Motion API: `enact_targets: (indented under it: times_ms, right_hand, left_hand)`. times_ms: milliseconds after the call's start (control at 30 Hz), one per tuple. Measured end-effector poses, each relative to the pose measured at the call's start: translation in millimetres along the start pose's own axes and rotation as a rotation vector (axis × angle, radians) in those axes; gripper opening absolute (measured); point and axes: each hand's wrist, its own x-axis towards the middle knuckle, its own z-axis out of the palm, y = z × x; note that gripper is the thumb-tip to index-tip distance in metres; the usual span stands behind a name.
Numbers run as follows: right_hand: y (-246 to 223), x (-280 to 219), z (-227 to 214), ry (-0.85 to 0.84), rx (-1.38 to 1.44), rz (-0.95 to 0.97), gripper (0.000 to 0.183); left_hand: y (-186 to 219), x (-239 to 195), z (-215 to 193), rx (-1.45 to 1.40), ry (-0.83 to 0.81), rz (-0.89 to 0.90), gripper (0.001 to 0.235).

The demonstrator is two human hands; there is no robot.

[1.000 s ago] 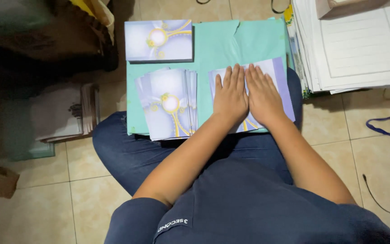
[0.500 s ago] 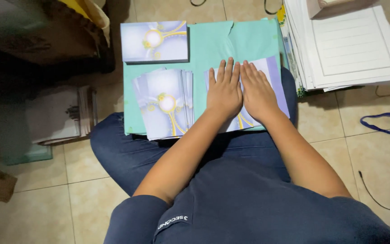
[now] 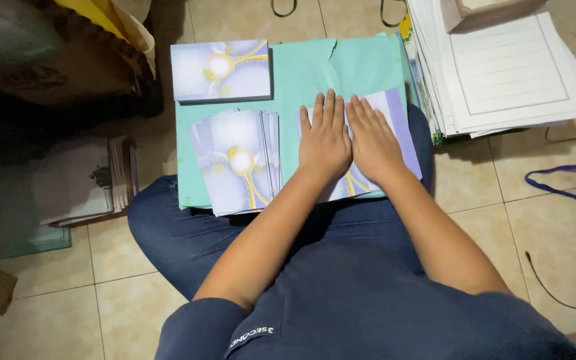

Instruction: Folding individual printed paper sheets and stacking them on a work surface.

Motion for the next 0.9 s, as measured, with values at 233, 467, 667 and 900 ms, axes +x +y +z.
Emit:
enact_targets:
  times_ms: [233,467,667,900]
  right_hand:
    - [-14,-47,-9,0.008,-0.043,0.007,0.056]
    - [-19,-69,-12,-0.037,0.026,0.017,0.055]
    - [2,-16,-3,0.027,0.003,-0.042,0.053]
    - [-31,-86,-21,-0.054,0.069,0.037,0.057]
  left_hand:
    - [3,4,-7,0.0,0.016,-0.035,0.061]
    - [3,-12,6,0.03,0.052,0.032,0.057]
    - [6,-54,24,0.054,-0.007,0.154,0.061]
    - [-1,16,16,0.089,0.012,0.072,0.061]
